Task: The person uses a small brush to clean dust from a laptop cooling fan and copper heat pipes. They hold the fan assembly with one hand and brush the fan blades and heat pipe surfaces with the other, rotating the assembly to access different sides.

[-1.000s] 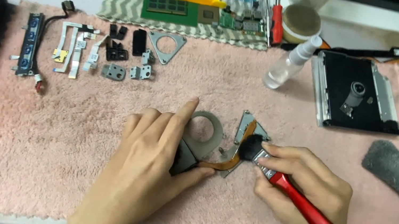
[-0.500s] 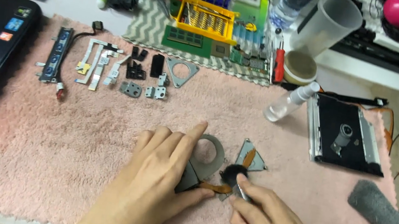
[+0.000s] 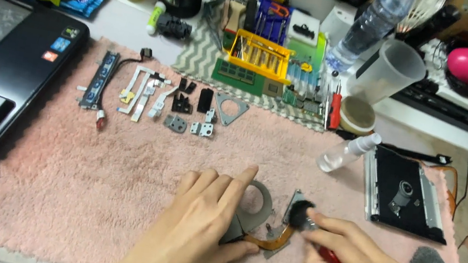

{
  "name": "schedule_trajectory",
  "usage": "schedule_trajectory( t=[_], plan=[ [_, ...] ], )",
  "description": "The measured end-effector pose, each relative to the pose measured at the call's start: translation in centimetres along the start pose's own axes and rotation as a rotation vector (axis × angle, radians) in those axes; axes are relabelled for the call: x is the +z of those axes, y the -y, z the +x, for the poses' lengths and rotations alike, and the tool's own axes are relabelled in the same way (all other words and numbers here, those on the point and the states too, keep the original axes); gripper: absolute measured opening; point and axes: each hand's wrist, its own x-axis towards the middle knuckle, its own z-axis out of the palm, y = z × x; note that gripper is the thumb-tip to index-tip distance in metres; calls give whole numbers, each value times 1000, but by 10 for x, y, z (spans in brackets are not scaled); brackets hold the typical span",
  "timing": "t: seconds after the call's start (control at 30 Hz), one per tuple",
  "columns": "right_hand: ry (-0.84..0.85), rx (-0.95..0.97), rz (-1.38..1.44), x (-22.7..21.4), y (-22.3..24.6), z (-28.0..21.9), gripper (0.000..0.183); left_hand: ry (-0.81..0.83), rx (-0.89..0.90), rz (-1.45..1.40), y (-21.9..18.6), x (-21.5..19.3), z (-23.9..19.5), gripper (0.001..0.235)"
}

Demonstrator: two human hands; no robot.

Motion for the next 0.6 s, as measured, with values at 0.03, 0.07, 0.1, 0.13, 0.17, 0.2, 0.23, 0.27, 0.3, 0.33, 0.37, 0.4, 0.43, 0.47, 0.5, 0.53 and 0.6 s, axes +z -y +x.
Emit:
schedule_trajectory(
  t=[0.03, 0.07, 0.1, 0.13, 0.17, 0.2, 0.23, 0.27, 0.3, 0.33, 0.37, 0.4, 0.43, 0.47, 0.5, 0.53, 0.6],
  plan=[
    [-6, -8, -4, -5, -1, 5, 18, -9, 4, 4, 1, 0, 0, 115],
    [-40, 24, 66, -9, -2, 10, 23, 44, -21, -50, 3, 0, 0, 117],
    [-75, 55, 135, -13, -2, 15, 29, 98, -45, -105, 5, -1, 1, 119],
    [-87, 46, 139, -22, -2, 19, 29, 92, -41, -91, 6, -1, 2, 119],
    [-30, 74, 154, -31, -2, 23, 30, 154, -56, -115, 7, -2, 3, 123],
    [24, 105, 173, -39, -1, 27, 32, 220, -73, -135, 9, -4, 3, 128],
    [10, 97, 182, -36, -7, 27, 32, 218, -71, -117, 13, -9, 4, 128],
    [-30, 138, 161, -34, -12, 25, 26, 281, -117, -169, 16, -12, 5, 133],
    [-69, 180, 141, -31, -18, 24, 20, 344, -164, -223, 18, -16, 5, 138],
    [-80, 176, 145, -26, -28, 17, 20, 342, -160, -211, 22, -19, 4, 138],
    [-76, 175, 133, -21, -38, 10, 23, 316, -164, -211, 25, -22, 2, 140],
    [-68, 174, 117, -18, -48, 2, 27, 288, -169, -216, 28, -24, 0, 141],
    [-77, 170, 119, -16, -47, 4, 27, 285, -165, -209, 33, -25, -1, 141],
    [-39, 156, 159, -15, -45, 4, 28, 270, -130, -209, 37, -25, -3, 140],
    [-1, 143, 199, -15, -44, 4, 29, 256, -95, -210, 41, -25, -5, 139],
    [-4, 140, 197, -12, -50, 3, 29, 253, -92, -208, 41, -27, -6, 139],
    [74, 393, 166, -6, -61, 1, 43, 228, -79, -202, 43, -30, -8, 137]
  ],
)
